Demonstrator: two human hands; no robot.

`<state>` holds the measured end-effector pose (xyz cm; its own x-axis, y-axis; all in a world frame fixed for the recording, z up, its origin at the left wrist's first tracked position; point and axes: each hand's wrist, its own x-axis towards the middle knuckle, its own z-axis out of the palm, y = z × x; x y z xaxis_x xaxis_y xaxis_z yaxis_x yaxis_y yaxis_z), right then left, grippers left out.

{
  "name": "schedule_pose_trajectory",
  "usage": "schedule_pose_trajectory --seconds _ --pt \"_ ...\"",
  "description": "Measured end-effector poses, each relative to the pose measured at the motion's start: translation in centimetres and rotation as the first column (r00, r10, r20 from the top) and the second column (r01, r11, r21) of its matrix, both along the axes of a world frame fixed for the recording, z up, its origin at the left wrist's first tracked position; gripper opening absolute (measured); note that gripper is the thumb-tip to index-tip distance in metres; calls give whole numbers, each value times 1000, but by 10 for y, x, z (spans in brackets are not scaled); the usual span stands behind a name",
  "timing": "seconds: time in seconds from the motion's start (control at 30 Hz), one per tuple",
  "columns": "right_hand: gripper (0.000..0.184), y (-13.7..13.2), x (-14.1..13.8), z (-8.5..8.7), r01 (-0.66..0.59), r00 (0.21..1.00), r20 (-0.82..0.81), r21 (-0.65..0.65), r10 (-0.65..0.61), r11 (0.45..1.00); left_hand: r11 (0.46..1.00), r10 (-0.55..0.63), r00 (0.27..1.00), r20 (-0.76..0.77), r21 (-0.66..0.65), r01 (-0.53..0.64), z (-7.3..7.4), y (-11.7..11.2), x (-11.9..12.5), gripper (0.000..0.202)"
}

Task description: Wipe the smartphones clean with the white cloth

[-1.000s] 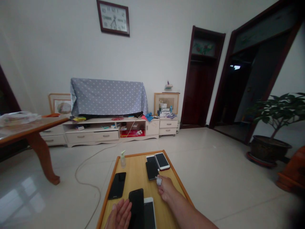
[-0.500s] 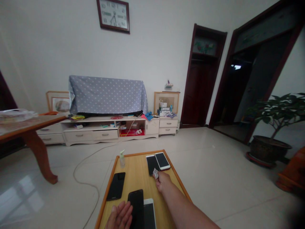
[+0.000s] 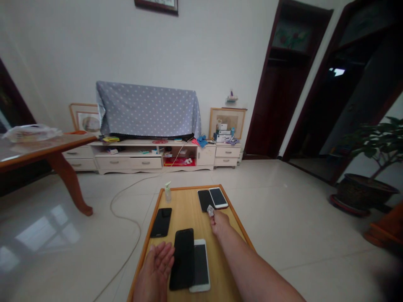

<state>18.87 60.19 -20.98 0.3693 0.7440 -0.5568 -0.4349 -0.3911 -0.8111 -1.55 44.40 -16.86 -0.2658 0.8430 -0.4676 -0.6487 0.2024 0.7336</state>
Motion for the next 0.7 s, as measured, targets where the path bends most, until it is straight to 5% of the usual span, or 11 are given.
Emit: schedule_pose_trajectory --seconds 0.47,0.7 --pt "34 -98 4 -2 -344 938 -28 8 344 939 998 -4 994 -111 -65 -4 -11 -15 0 37" --pt "34 -91 -22 8 -518 855 -9 -75 519 852 998 -12 990 -140 -64 3 -16 -20 2 38"
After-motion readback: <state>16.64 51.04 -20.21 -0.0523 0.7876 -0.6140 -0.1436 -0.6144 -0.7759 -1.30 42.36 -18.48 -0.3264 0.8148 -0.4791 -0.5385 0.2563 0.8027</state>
